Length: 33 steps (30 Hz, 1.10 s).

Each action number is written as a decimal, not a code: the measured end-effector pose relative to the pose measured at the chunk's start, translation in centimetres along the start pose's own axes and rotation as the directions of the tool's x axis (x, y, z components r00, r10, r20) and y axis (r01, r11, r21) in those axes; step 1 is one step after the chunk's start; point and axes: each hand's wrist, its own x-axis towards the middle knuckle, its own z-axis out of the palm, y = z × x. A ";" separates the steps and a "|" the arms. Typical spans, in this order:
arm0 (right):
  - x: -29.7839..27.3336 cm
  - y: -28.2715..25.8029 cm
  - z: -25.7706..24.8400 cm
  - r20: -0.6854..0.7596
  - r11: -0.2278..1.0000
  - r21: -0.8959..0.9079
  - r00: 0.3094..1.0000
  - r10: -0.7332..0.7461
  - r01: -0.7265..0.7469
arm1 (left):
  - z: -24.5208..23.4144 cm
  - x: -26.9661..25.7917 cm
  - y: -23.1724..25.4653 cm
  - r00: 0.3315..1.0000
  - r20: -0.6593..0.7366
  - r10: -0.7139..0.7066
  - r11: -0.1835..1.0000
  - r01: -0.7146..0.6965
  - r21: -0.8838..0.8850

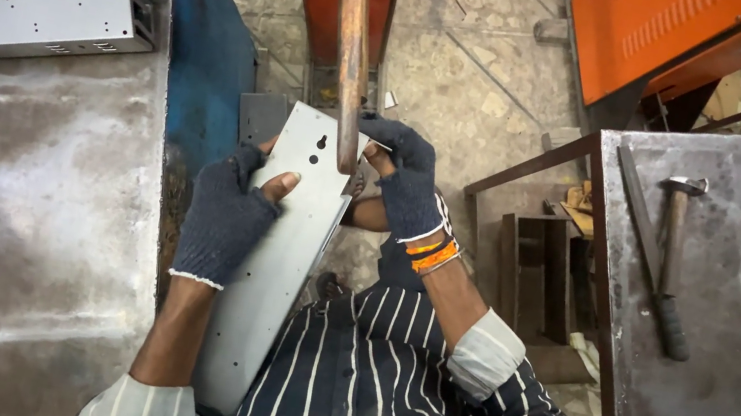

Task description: Assembling and welding metal housing components in a hardware factory.

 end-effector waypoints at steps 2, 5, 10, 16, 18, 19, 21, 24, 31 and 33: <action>-0.2 0.1 0.0 0.003 0.999 -0.031 1.000 -0.008 0.008 | 0.0 -0.1 -0.1 1.000 -0.002 -0.008 0.999 0.008 0.040; -0.2 0.5 0.0 0.002 0.999 -0.032 1.000 -0.004 0.004 | 0.0 0.1 -0.8 0.999 -0.012 0.049 0.995 -0.048 0.084; -0.3 0.2 0.2 0.009 0.998 0.052 1.000 -0.028 0.028 | -0.1 0.0 -0.9 0.992 -0.014 0.125 0.990 -0.124 0.067; -2.0 -5.9 0.7 0.157 0.993 0.104 0.985 -0.068 0.052 | -0.4 0.4 -1.1 0.992 0.017 0.127 0.991 -0.128 0.048; -2.8 -7.8 1.7 0.174 0.920 -0.360 0.980 -0.099 0.157 | -0.5 0.5 -1.3 0.991 0.027 0.128 0.992 -0.127 -0.011; -2.9 -7.0 2.0 0.169 0.916 -0.368 0.980 -0.101 0.158 | -0.6 0.8 -1.1 0.990 0.033 0.134 0.991 -0.134 -0.016; -2.9 -5.3 2.6 0.101 0.868 -0.436 0.971 -0.216 0.238 | -1.0 1.3 -0.7 0.995 0.068 0.067 0.997 -0.070 0.029; -3.0 -4.0 2.6 0.002 0.854 -0.473 0.970 -0.244 0.216 | -1.4 1.9 -0.2 0.989 0.103 0.103 0.982 -0.118 0.145; -3.4 -3.5 3.1 -0.014 0.840 -0.490 0.962 -0.274 0.232 | -1.6 2.3 0.0 0.991 0.131 -0.020 0.990 0.002 0.138; -3.2 -4.0 3.0 -0.015 0.854 -0.453 0.955 -0.296 0.257 | -1.6 2.6 0.0 0.991 0.126 0.042 0.984 -0.062 0.165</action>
